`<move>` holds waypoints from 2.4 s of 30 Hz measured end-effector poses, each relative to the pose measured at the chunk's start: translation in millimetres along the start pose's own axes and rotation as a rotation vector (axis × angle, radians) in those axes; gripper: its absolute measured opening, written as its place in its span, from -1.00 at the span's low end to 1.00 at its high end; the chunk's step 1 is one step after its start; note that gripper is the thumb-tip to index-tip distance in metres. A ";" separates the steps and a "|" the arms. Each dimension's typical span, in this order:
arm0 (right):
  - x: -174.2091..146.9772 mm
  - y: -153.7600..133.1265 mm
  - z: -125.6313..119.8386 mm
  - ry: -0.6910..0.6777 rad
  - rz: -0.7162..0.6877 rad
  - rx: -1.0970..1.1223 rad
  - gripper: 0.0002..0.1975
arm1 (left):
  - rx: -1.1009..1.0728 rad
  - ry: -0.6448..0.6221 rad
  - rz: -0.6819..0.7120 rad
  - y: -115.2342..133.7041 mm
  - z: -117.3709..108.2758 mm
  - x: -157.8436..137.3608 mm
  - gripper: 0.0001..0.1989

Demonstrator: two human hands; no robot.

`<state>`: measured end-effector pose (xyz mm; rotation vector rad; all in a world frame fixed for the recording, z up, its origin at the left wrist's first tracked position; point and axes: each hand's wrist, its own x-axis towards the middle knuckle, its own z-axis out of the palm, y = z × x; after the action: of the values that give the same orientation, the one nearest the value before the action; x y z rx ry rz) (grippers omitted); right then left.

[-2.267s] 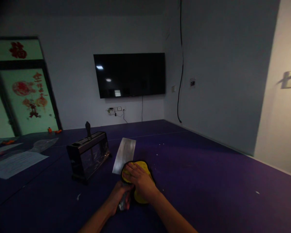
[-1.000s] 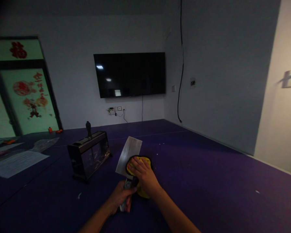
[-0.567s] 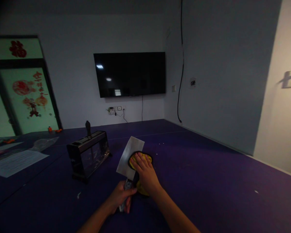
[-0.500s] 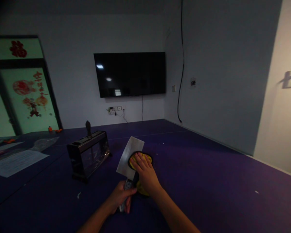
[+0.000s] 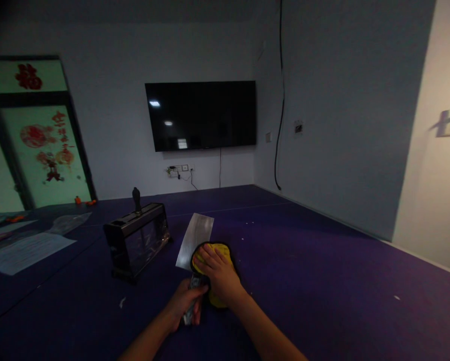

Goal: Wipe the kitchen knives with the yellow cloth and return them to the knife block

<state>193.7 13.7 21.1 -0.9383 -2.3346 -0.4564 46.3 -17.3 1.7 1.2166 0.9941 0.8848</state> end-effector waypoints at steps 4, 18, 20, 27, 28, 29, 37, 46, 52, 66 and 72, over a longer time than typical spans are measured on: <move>0.5 -3.8 3.1 -0.036 -0.086 0.057 -0.41 | 0.001 0.040 0.001 0.4 -0.8 0.3 -0.52; -0.7 4.0 -12.0 0.065 0.038 -0.087 -0.40 | 0.068 -0.075 0.008 2.7 0.7 -7.3 -0.60; -1.3 8.1 -13.4 0.114 0.077 -0.145 -0.36 | 0.089 -0.111 0.006 3.5 0.6 -8.1 -0.59; -5.2 27.5 -14.2 0.247 0.229 -0.306 -0.32 | 0.185 -0.233 0.007 8.2 0.0 -10.0 -0.53; -6.1 30.6 -14.7 0.260 0.254 -0.322 -0.32 | 0.200 -0.248 0.009 8.7 -0.1 -10.3 -0.52; -7.0 33.8 -15.3 0.274 0.275 -0.336 -0.31 | 0.213 -0.261 0.010 9.2 -0.2 -10.7 -0.50; -12.7 51.3 -13.4 0.394 0.308 -0.311 -0.24 | 0.251 -0.306 0.006 11.0 0.1 -11.3 -0.54; -9.6 40.7 -8.5 0.352 0.229 -0.237 -0.29 | 0.211 -0.268 0.016 9.9 0.0 -10.3 -0.52; -5.2 25.2 -5.4 0.301 0.136 -0.206 -0.35 | 0.151 -0.191 -0.003 4.9 0.3 -6.9 -0.58; -0.3 -18.4 -11.4 0.171 -0.104 0.131 -0.51 | 0.084 -0.056 -0.002 0.5 0.5 -3.5 -0.52; 0.1 -31.4 -16.1 0.142 -0.147 0.240 -0.46 | 0.119 -0.010 -0.008 -1.0 1.8 -4.2 -0.50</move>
<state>177.5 -16.1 30.6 -0.6050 -2.2757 -0.2827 46.6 -22.0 1.3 1.3152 1.0553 0.8220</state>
